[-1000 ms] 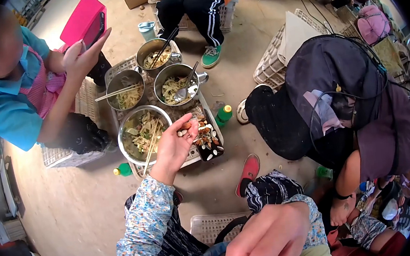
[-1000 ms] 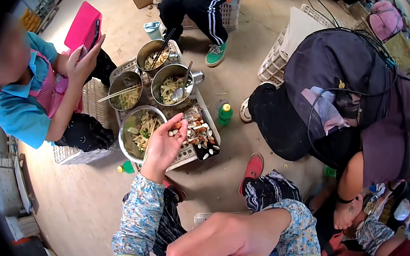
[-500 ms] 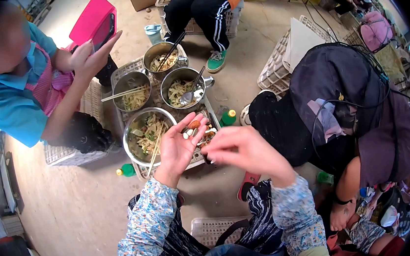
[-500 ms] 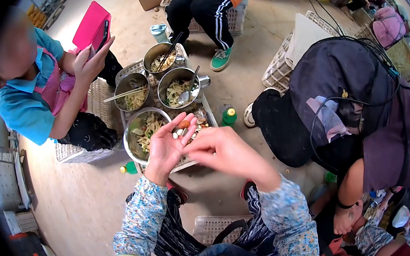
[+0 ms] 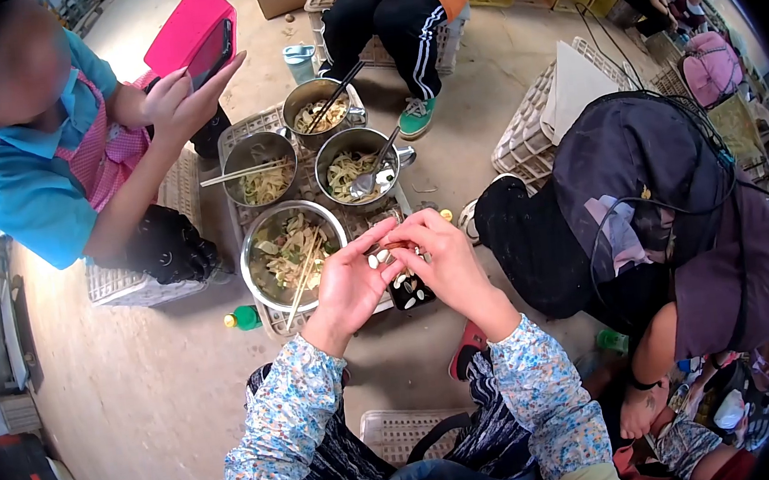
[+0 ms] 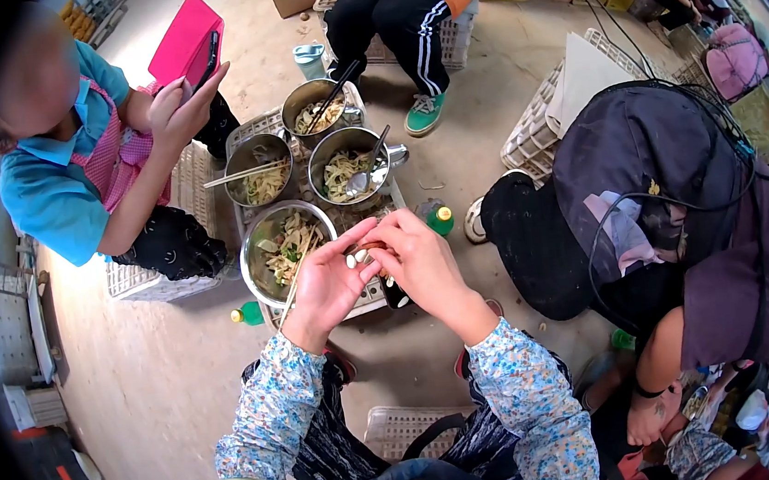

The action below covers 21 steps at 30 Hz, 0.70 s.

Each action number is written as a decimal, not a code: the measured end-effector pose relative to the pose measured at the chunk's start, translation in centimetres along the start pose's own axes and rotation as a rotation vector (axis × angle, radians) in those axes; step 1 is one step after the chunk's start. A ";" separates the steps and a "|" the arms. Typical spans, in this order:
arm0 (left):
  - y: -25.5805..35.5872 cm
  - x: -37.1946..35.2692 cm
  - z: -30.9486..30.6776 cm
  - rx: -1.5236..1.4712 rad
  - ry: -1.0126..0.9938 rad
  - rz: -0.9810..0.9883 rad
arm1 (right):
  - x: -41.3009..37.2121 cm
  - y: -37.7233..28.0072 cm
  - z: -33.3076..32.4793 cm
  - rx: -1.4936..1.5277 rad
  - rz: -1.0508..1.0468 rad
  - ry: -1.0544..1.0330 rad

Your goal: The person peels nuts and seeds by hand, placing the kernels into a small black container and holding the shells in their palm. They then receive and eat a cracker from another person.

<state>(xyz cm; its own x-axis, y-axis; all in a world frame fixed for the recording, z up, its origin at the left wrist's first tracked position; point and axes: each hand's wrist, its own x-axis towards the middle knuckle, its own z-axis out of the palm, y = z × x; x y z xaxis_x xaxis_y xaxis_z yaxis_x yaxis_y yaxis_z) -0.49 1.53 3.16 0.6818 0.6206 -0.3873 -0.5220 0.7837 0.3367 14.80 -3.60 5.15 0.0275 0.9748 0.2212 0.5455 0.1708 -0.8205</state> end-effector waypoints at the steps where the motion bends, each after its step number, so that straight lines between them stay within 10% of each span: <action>1: 0.0 -0.1 0.2 0.000 0.001 0.000 | 0.0 -0.1 0.0 0.028 0.009 -0.008; 15: -0.5 -0.5 1.0 0.423 0.118 0.175 | 0.4 -1.0 -1.1 -0.012 -0.105 0.179; 21: -0.3 -0.7 1.5 0.495 0.148 0.228 | 0.0 -0.5 -0.8 0.490 0.183 0.123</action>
<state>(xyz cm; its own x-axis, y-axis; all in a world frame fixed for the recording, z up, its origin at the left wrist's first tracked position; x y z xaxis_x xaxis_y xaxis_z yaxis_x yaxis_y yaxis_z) -0.06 0.82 4.64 0.4822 0.7977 -0.3622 -0.3207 0.5454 0.7744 15.21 -3.81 5.98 0.1991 0.9761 0.0875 0.0681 0.0753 -0.9948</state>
